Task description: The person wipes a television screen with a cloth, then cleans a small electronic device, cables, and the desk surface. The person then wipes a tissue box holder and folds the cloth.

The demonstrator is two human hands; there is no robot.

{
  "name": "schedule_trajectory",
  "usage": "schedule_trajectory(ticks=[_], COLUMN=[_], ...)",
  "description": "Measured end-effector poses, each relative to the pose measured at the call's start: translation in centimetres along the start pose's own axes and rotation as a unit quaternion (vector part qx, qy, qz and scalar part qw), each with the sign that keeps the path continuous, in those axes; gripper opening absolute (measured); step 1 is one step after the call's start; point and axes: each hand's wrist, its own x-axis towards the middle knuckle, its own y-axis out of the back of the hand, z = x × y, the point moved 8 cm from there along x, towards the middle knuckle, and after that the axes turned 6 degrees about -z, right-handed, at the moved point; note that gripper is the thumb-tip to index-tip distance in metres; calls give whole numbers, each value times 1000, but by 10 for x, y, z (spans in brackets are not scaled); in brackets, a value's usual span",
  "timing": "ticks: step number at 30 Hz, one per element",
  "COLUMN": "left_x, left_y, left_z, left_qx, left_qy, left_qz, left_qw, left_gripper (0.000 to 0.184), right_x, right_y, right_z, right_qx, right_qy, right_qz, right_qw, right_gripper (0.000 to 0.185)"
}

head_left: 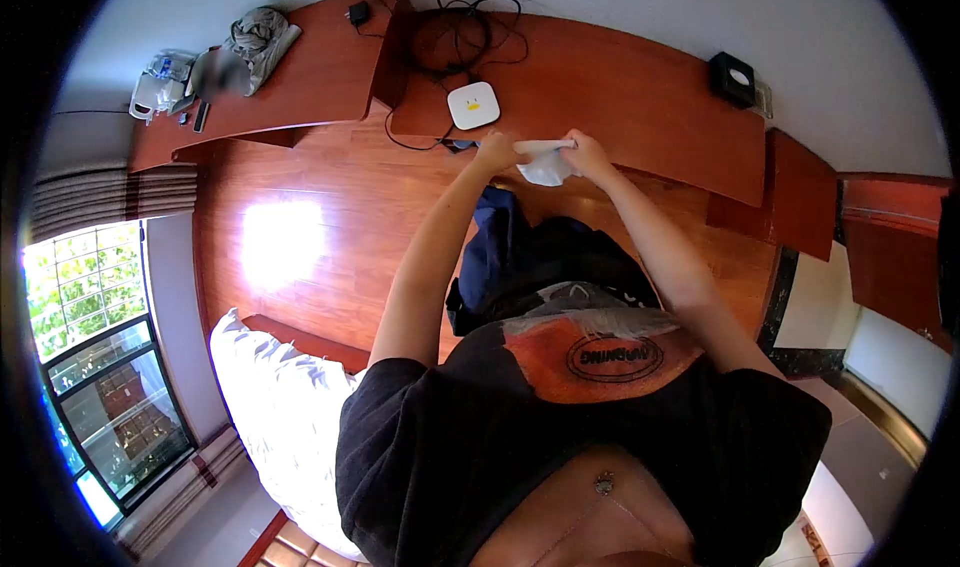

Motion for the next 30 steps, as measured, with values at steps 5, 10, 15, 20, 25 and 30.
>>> schedule_trajectory(ticks=[5, 10, 15, 20, 25, 30], left_x=[4, 21, 30, 21, 29, 38], left_y=[25, 30, 65, 74, 55, 38], left_z=[-36, -78, -159, -191, -172, -186], left_qx=[-87, -350, -233, -21, 39, 19], left_qy=[1, -2, 67, 129, 67, 62], left_qz=[11, -37, 146, 104, 88, 119], left_qw=[996, 936, 959, 986, 993, 991], left_gripper=[47, 47, 59, 79, 105, 111], right_x=[33, 80, 141, 172, 178, 189], right_y=[-15, -22, -30, -81, -131, -141], right_z=[10, -6, -61, -89, -53, -64], right_qx=[204, 179, -67, -265, -222, -310], right_qy=[-57, -62, -2, -144, -170, -12], right_qz=[22, 102, 193, 163, 161, 182], right_qw=[977, 977, 979, 940, 947, 933], right_gripper=[29, 36, 61, 92, 85, 73])
